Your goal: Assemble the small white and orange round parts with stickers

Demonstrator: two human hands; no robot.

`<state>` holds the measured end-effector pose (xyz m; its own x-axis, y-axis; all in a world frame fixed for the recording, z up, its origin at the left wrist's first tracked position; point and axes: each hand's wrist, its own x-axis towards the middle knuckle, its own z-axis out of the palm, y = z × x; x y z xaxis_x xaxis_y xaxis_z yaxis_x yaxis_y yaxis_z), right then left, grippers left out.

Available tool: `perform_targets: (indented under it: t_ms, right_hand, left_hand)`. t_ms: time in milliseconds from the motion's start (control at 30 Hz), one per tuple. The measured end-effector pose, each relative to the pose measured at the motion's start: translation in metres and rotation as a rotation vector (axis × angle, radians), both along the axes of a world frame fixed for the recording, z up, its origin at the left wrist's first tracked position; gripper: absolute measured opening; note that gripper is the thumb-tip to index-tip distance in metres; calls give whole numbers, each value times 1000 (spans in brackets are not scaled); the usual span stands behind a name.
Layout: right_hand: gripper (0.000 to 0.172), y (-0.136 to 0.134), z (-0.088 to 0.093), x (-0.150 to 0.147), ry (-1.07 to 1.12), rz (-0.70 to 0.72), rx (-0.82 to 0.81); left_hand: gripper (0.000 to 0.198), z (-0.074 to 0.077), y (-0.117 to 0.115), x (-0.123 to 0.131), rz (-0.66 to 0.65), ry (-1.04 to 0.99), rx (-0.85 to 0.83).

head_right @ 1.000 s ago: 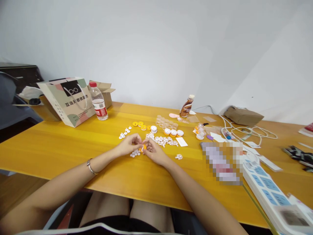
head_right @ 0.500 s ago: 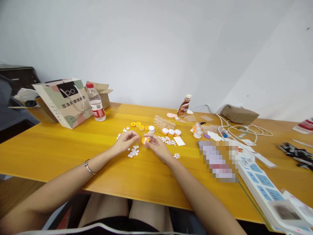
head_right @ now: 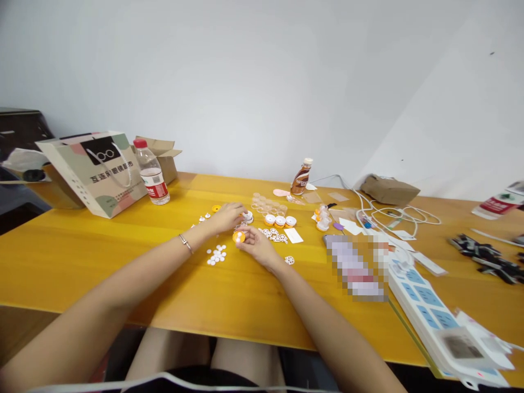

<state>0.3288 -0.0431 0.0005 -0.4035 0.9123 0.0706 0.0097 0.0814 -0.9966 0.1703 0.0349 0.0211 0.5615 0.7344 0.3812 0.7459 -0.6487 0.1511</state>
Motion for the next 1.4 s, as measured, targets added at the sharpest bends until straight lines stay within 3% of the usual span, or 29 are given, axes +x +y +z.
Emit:
perform_targets:
  t_ms: [267, 400, 500, 633, 733, 867, 1033, 1400]
  right_hand:
    - [42, 0, 2, 1, -19, 8, -16]
    - [42, 0, 3, 1, -14, 4, -16]
    - [40, 0, 4, 0, -8, -16, -1]
    - [38, -1, 4, -4, 4, -65, 29]
    - [37, -3, 4, -8, 4, -93, 55]
    - [36, -4, 3, -10, -6, -106, 93]
    - [36, -2, 0, -10, -7, -129, 117]
    - [32, -4, -4, -14, -26, -100, 209]
  left_hand:
    - [11, -5, 13, 10, 26, 3, -34]
    - [9, -3, 0, 4, -16, -192, -58]
    - [10, -2, -21, -9, -85, -493, -210]
    - [21, -3, -51, -34, -128, -813, -586]
    - [24, -4, -67, -47, -162, -947, -731]
    - [32, -4, -77, -48, -206, -986, -798]
    - [45, -5, -79, -38, -187, -952, -720]
    - [31, -8, -89, -27, -103, -684, -367]
